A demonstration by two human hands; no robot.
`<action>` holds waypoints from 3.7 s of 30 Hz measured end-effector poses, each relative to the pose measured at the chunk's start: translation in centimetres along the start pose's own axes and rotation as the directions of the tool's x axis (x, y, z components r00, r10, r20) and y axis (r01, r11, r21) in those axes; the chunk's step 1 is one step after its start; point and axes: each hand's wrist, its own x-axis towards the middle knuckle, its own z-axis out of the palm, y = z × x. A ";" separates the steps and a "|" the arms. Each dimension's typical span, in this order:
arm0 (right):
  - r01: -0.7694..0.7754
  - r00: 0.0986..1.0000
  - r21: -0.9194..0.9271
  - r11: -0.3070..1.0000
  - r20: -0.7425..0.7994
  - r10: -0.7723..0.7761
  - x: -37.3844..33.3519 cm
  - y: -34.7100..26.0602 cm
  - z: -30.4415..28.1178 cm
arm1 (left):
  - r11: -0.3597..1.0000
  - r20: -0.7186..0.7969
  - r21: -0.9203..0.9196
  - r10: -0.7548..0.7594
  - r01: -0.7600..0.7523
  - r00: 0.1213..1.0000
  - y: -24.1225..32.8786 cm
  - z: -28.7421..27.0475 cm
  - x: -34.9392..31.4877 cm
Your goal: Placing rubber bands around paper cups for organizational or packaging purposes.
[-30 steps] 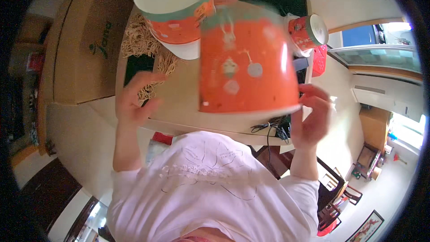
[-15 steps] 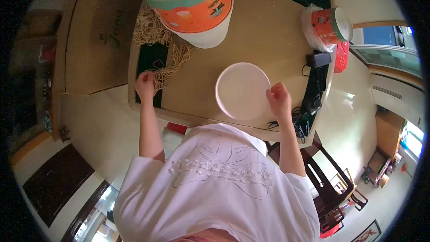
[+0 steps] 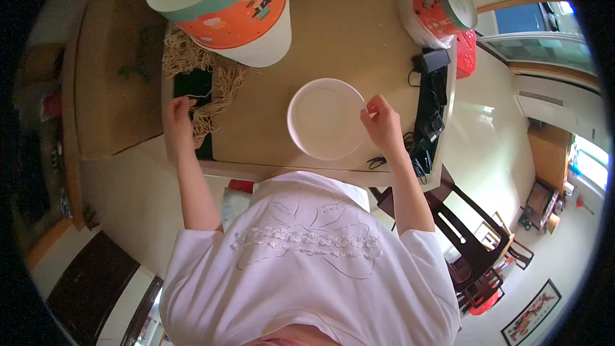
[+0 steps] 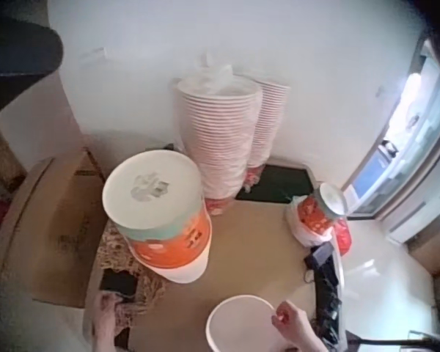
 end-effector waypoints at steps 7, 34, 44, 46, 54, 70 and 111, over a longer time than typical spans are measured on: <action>0.021 0.999 -0.094 0.995 0.052 -0.016 0.0 -0.7 -0.8 | 0.941 -0.165 -0.305 0.098 -0.145 0.981 7.6 -3.5 -3.4; 0.019 0.995 -0.173 0.985 0.098 -0.002 0.6 -0.9 -1.2 | 0.401 -0.514 -0.179 0.740 -0.898 0.433 21.2 -13.9 -9.6; 0.218 0.859 0.417 0.882 0.348 -0.377 -3.7 -13.1 0.0 | 0.779 0.619 -0.105 0.538 -0.619 0.572 16.9 3.6 -11.6; 0.183 0.842 0.479 0.859 0.375 -0.388 -3.3 -12.1 1.1 | 0.797 0.622 -0.183 0.547 -0.575 0.561 17.6 4.8 -11.6; 0.051 0.999 0.479 0.876 -0.038 -0.037 -2.9 -6.7 -7.0 | 0.907 0.607 -0.242 0.419 -0.345 0.675 15.2 5.3 -9.5; 0.334 0.941 -0.084 0.939 -0.024 -0.337 -3.4 -7.0 -5.6 | 0.887 0.642 -0.277 0.457 -0.370 0.615 15.2 10.1 -10.9; 0.139 0.933 0.217 0.966 0.299 -0.201 -3.1 -8.0 0.0 | 0.729 0.595 -0.192 0.619 -0.657 0.513 9.8 8.0 -12.6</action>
